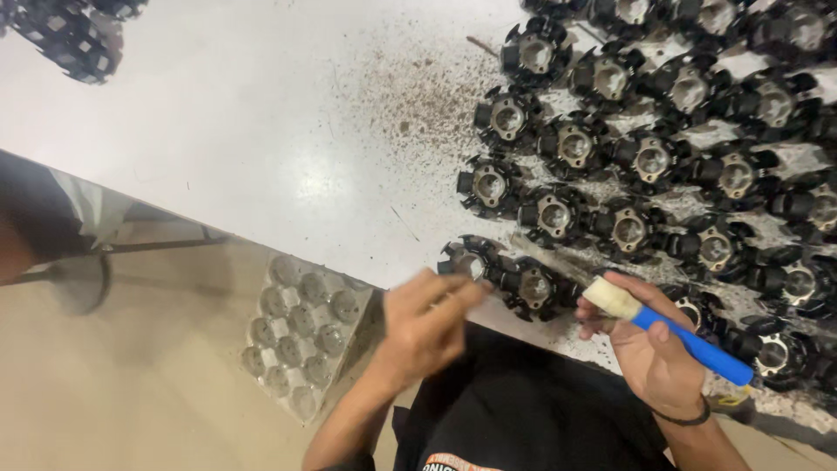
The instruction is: The person sorts black wheel hub components on a workbench, pulls solder wire, and uses a soldering iron to solder each hub, arranging finished hubs in a grid on the bench. Smoke is visible as the iron contacts each part, and the person works through the hubs one at a time.
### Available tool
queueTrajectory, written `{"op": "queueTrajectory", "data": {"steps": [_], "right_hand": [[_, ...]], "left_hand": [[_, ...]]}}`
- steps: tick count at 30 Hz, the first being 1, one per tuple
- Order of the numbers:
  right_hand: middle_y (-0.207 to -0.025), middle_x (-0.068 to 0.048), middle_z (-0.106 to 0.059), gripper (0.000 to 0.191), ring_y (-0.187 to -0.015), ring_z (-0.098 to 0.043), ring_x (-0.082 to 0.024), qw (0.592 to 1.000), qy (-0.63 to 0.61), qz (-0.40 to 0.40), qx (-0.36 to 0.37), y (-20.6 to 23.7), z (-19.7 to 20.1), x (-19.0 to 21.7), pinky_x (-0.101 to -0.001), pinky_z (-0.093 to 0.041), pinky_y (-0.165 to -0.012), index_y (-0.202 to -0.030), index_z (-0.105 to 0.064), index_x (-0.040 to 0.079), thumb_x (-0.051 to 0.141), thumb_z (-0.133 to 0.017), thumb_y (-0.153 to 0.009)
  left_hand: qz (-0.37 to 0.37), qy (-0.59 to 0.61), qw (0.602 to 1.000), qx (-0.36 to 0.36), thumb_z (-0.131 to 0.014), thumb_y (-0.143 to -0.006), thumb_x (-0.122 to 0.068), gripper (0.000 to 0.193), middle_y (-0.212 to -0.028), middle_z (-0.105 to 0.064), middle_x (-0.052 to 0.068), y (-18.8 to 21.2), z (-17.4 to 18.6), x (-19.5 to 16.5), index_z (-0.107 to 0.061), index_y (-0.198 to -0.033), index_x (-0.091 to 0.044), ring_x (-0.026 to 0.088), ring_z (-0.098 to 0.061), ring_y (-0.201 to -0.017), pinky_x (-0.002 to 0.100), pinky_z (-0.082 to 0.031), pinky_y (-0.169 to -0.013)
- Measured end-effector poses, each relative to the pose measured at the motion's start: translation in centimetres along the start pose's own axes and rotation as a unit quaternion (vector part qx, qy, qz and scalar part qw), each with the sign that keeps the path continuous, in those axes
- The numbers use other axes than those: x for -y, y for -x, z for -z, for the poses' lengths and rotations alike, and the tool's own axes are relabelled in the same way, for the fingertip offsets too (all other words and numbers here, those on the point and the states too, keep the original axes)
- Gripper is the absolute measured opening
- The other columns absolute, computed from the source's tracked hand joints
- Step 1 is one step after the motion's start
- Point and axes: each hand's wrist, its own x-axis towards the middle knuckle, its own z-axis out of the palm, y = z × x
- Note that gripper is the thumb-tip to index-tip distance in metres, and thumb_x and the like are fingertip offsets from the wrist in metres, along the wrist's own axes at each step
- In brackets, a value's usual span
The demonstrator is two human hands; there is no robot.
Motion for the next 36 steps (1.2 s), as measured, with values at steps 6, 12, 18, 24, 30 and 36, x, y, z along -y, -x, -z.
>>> {"op": "queueTrajectory", "data": {"steps": [6, 12, 18, 24, 30, 36], "right_hand": [[-0.108, -0.023, -0.067, 0.029, -0.090, -0.069, -0.030, 0.989, 0.129, 0.005, -0.066, 1.6, -2.1, -3.8, -0.0389, -0.057, -0.080, -0.121, -0.065, -0.016, 0.003, -0.070, -0.100], [-0.101, -0.019, -0.073, 0.029, -0.086, -0.075, -0.024, 0.942, 0.329, -0.027, -0.062, 0.2, -5.1, -2.5, -0.0311, -0.061, -0.076, -0.116, -0.070, -0.010, 0.005, -0.066, -0.091], [-0.097, -0.019, -0.076, 0.030, -0.083, -0.076, -0.023, 0.917, 0.395, -0.028, -0.043, -0.6, -6.7, -2.1, -0.0285, -0.060, -0.075, -0.117, -0.070, -0.010, 0.007, -0.066, -0.093], [-0.097, -0.021, -0.076, 0.029, -0.084, -0.076, -0.025, 0.944, 0.314, -0.072, -0.069, -0.7, -6.2, -2.6, -0.0319, -0.063, -0.079, -0.118, -0.069, -0.010, 0.007, -0.066, -0.096], [-0.092, -0.019, -0.078, 0.030, -0.080, -0.076, -0.023, 0.909, 0.410, -0.060, -0.048, -0.9, -6.2, -1.9, -0.0285, -0.059, -0.075, -0.116, -0.072, -0.010, 0.007, -0.067, -0.093], [-0.099, -0.018, -0.076, 0.028, -0.084, -0.077, -0.021, 0.942, 0.334, -0.013, -0.039, -1.5, -6.4, -1.9, -0.0272, -0.060, -0.078, -0.118, -0.070, -0.008, 0.006, -0.067, -0.094]], "left_hand": [[0.115, -0.110, 0.987, 0.007, -0.073, -0.080, 0.003, 0.031, -0.096, -0.064, 0.009, 3.2, 0.4, 4.6, -0.076, -0.109, -0.007, 0.025, -0.063, -0.070, 0.038, -0.051, -0.058], [0.120, -0.117, 0.986, 0.007, -0.076, -0.082, -0.002, 0.025, -0.097, -0.065, 0.005, 3.8, 0.3, 4.3, -0.075, -0.106, -0.009, 0.023, -0.065, -0.074, 0.037, -0.051, -0.060], [0.142, -0.085, 0.983, 0.072, -0.075, -0.084, -0.002, 0.025, -0.099, -0.062, 0.007, 3.7, 0.7, 4.5, -0.073, -0.108, -0.006, 0.024, -0.065, -0.075, 0.040, -0.051, -0.061], [0.119, -0.084, 0.983, 0.115, -0.069, -0.085, 0.001, 0.025, -0.103, -0.059, 0.011, 2.9, 0.8, 4.4, -0.068, -0.109, -0.001, 0.028, -0.066, -0.089, 0.040, -0.055, -0.069], [0.135, -0.078, 0.977, 0.143, -0.067, -0.084, 0.004, 0.032, -0.101, -0.058, 0.012, 2.6, 1.3, 4.0, -0.069, -0.116, 0.001, 0.030, -0.064, -0.088, 0.042, -0.054, -0.067], [0.164, -0.080, 0.975, 0.128, -0.066, -0.084, 0.004, 0.031, -0.102, -0.059, 0.012, 2.9, 0.7, 3.9, -0.070, -0.115, -0.001, 0.031, -0.065, -0.089, 0.042, -0.054, -0.067]]}}
